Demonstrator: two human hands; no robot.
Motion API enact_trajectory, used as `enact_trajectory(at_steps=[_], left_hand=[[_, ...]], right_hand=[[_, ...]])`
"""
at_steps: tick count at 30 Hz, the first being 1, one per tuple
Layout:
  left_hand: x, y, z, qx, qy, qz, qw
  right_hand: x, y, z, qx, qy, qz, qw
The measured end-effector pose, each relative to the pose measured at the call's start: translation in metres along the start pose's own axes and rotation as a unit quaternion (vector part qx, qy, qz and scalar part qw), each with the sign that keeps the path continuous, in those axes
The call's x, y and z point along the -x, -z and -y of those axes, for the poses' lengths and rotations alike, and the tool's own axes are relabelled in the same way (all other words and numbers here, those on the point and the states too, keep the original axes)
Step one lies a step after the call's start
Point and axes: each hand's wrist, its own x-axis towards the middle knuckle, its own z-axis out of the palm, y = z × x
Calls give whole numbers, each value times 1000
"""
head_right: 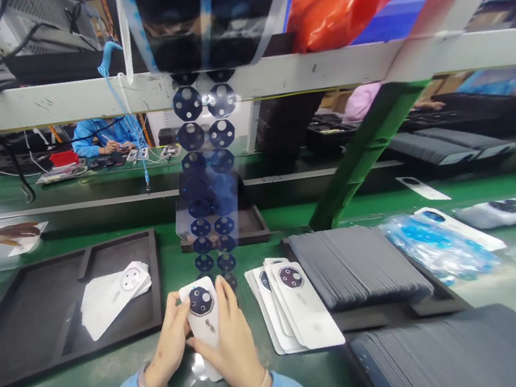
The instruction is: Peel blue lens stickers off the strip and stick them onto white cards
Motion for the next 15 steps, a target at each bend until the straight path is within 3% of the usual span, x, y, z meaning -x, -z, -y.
enact_trajectory(at_steps=[3, 6, 8, 10, 12, 15], left_hand=[[-1, 5, -7, -17, -28, 29, 999], [-11, 24, -28, -137, -163, -3, 977], [-23, 48, -45, -281, -278, -100, 913], [-36, 78, -59, -414, -320, -210, 826], [-46, 107, -66, -514, -292, -268, 761], [-53, 138, -65, -616, -180, -281, 713]], right_hand=[[7, 7, -1, 125, 54, -27, 990], [5, 38, -19, 185, 73, -74, 977], [4, 64, -38, 228, 53, -119, 965], [3, 87, -56, 276, 41, -156, 948], [4, 98, -66, 308, 47, -184, 932], [3, 91, -62, 297, 70, -169, 937]])
